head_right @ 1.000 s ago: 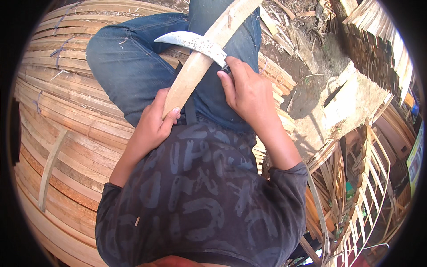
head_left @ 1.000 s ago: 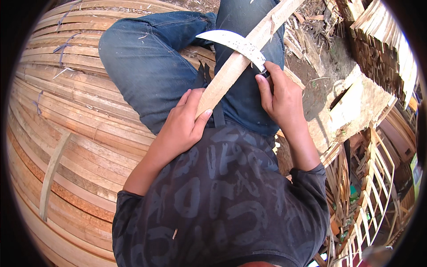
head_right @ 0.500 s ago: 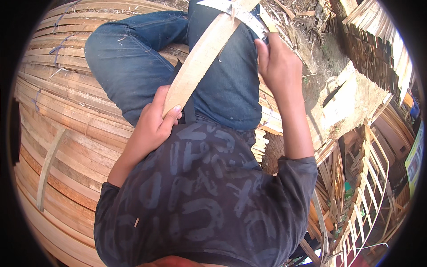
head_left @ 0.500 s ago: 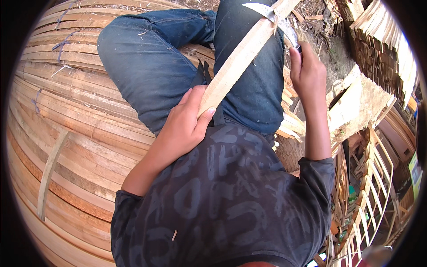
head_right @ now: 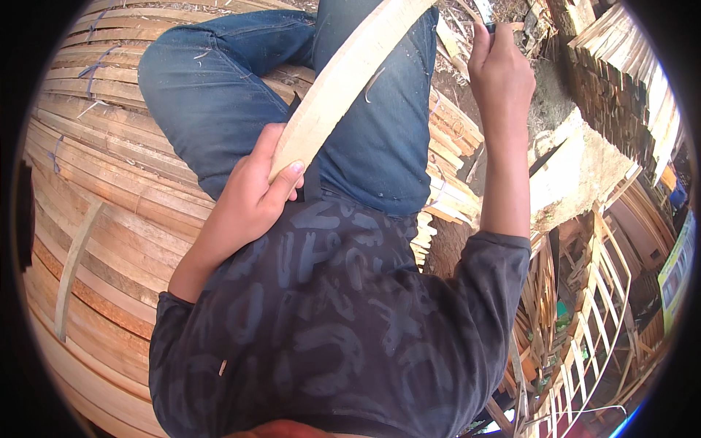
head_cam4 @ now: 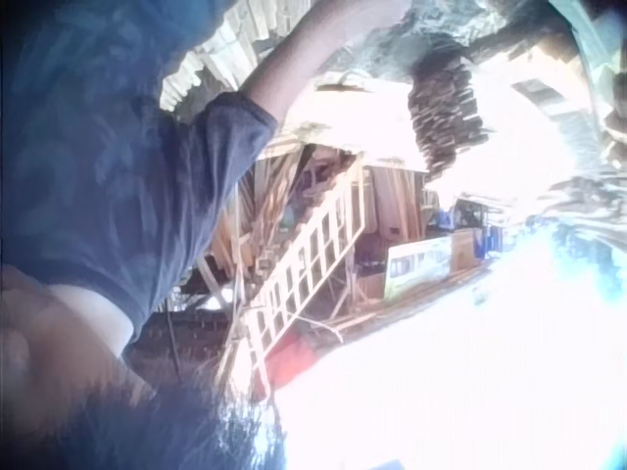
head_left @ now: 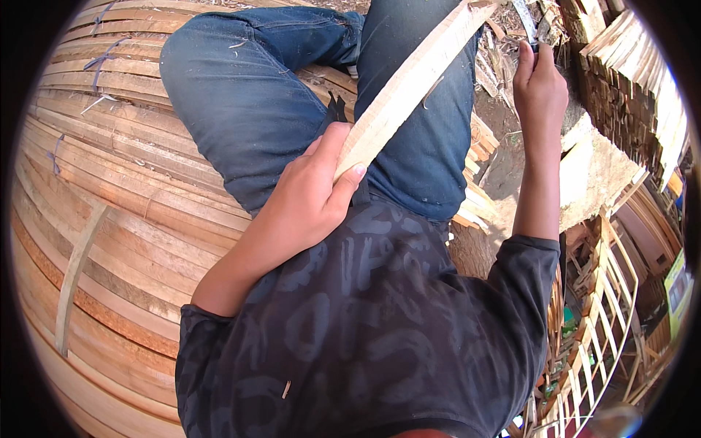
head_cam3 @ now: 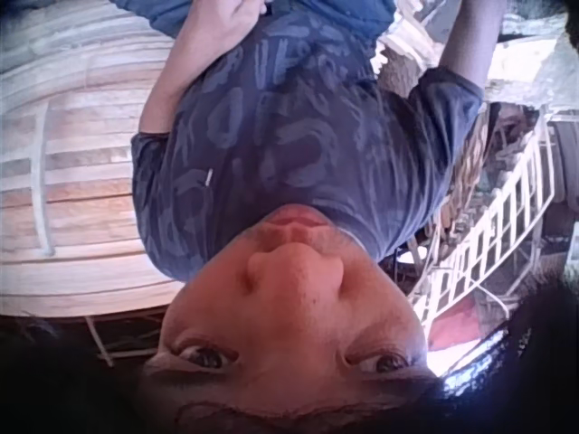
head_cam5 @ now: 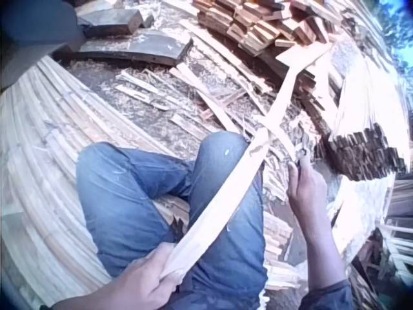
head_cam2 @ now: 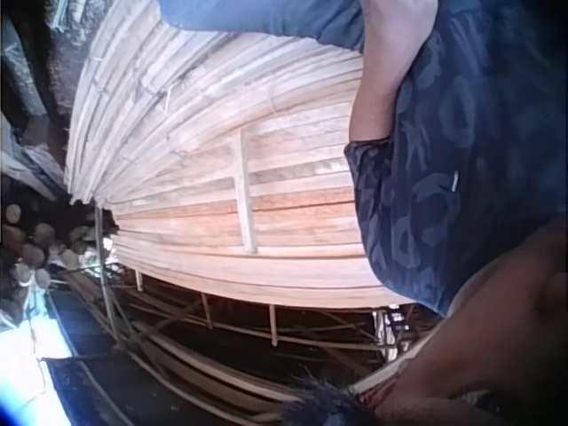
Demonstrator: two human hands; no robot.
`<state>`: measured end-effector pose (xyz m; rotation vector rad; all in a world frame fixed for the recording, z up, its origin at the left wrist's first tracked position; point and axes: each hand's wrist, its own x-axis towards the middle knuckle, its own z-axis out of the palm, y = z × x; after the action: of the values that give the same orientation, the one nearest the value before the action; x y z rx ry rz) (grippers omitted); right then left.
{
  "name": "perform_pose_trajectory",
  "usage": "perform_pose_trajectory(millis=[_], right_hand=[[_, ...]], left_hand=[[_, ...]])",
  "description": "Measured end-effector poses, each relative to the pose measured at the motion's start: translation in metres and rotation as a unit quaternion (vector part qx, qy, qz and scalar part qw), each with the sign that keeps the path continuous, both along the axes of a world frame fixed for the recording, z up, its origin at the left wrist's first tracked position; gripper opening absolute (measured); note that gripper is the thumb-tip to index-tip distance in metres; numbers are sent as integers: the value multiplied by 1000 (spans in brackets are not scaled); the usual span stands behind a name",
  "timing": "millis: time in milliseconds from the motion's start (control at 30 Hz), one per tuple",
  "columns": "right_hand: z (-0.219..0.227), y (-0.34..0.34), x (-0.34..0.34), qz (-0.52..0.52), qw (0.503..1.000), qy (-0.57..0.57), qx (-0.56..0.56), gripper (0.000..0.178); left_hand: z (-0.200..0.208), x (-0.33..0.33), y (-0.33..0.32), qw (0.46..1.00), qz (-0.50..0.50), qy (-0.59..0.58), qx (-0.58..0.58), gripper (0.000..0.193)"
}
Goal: The person sits cross-legged on a pile of wooden planks and uses a curved knife to shave thin strips from a long piece of wood. They hold the wood with their left hand and repeatedly draw the knife along its length to remove the outer layer.
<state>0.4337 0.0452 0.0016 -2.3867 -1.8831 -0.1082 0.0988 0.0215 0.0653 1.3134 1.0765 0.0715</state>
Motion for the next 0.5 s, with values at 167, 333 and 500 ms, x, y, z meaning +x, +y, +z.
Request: perform_pose_trajectory(millis=[167, 333, 500], right_hand=[[32, -8, -28, 24, 988, 151, 24, 23], [44, -34, -69, 157, 971, 181, -22, 26], [3, -16, -22, 97, 993, 66, 25, 29]], left_hand=[[4, 2, 4, 999, 24, -3, -42, 24], [6, 0, 6, 996, 35, -11, -87, 25], [5, 0, 14, 999, 23, 6, -44, 25]])
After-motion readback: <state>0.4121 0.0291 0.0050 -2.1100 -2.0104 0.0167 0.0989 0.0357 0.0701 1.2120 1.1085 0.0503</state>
